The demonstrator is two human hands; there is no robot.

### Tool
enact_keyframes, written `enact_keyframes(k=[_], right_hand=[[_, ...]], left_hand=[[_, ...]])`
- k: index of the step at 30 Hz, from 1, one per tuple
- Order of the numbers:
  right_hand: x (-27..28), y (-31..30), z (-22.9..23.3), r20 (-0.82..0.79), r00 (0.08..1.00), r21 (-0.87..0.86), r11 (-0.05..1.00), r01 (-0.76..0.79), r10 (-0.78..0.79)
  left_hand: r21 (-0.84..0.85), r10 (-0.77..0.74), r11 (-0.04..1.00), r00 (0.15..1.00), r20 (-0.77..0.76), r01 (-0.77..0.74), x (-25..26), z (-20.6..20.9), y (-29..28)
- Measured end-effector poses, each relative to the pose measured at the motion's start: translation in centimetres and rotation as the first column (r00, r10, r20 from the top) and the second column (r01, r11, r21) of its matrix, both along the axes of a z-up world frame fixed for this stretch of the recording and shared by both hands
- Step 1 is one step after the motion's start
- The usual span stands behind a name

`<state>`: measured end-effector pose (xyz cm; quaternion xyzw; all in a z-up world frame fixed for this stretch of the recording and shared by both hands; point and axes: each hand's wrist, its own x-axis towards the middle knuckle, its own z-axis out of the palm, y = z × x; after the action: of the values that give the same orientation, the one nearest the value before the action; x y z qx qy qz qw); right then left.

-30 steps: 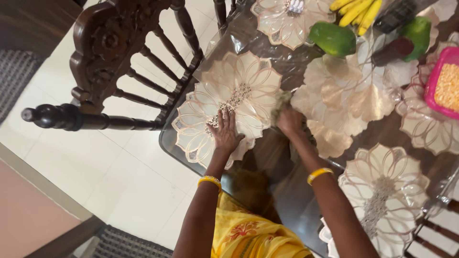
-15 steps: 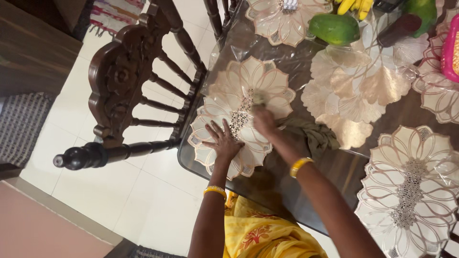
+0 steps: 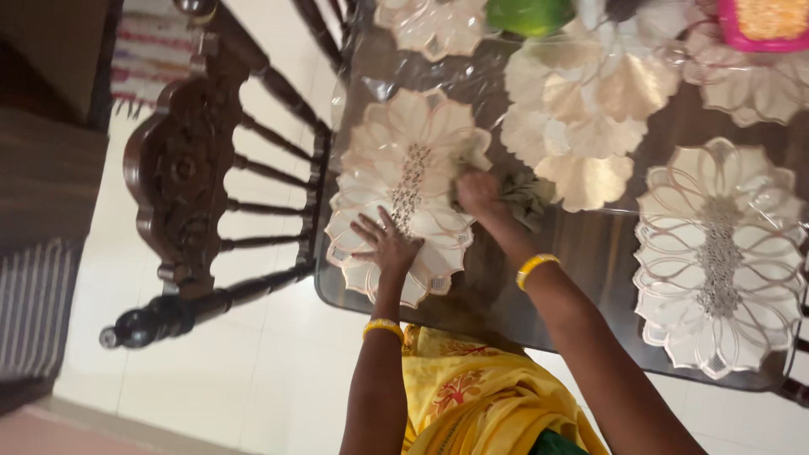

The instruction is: The person wipes a glass dining table with a cloth, moving around decorative placemats and items such as bananas, mangoes, a bottle, and a pink basket. The person lifts a placemat to wipe underneath and then places it back down.

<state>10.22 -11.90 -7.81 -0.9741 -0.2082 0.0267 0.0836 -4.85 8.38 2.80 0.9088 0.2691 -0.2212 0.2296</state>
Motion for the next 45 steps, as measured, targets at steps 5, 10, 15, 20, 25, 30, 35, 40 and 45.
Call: enact_keyframes(k=[5, 10, 15, 20, 25, 30, 35, 40, 45], right_hand=[[-2.1, -12.7, 2.4, -0.037, 0.977, -0.129, 0.970, 0.205, -0.211], [-3.3, -13.7, 2.4, -0.077, 0.950, 0.106, 0.945, 0.311, -0.304], [-2.9, 0.0, 0.2, 0.026, 0.979, 0.101, 0.975, 0.199, -0.203], [-2.6, 4.4, -1.3, 0.037, 0.990, -0.288, 0.950, -0.117, 0.133], [-1.3, -8.0, 0.2, 0.040, 0.995, -0.301, 0.949, 0.097, -0.089], [-2.6, -22.3, 3.8, -0.088, 0.914, -0.392, 0.857, 0.334, -0.397], [-8.6, -32.4, 7.0, -0.180, 0.766, -0.331, 0.771, 0.544, -0.618], [-10.3, -35.1, 9.5, -0.209, 0.730, 0.098, 0.729, 0.677, -0.651], [-12.0, -33.8, 13.3, -0.269, 0.748, 0.426, 0.622, 0.657, -0.607]], left_hand=[[-0.011, -0.003, 1.000, 1.000, 0.024, 0.004, -0.1, -0.3, 0.1], [-0.018, -0.004, 1.000, 1.000, 0.007, 0.005, -0.3, -0.9, 0.3], [0.009, -0.017, 1.000, 1.000, -0.024, 0.017, 0.2, -0.8, 0.1], [0.015, -0.014, 1.000, 1.000, -0.017, 0.014, 0.6, -1.2, 0.1], [0.049, -0.012, 0.999, 0.999, -0.038, 0.014, 0.1, -1.0, 0.3], [0.078, -0.023, 0.997, 0.999, -0.025, 0.025, 0.1, -1.4, 0.2], [0.080, -0.019, 0.997, 1.000, -0.018, 0.021, -0.3, -2.3, 0.3], [0.109, -0.013, 0.994, 0.999, -0.041, 0.017, 0.2, -2.7, 0.3], [0.170, -0.012, 0.985, 0.999, -0.034, 0.018, 1.4, -2.3, -1.6]])
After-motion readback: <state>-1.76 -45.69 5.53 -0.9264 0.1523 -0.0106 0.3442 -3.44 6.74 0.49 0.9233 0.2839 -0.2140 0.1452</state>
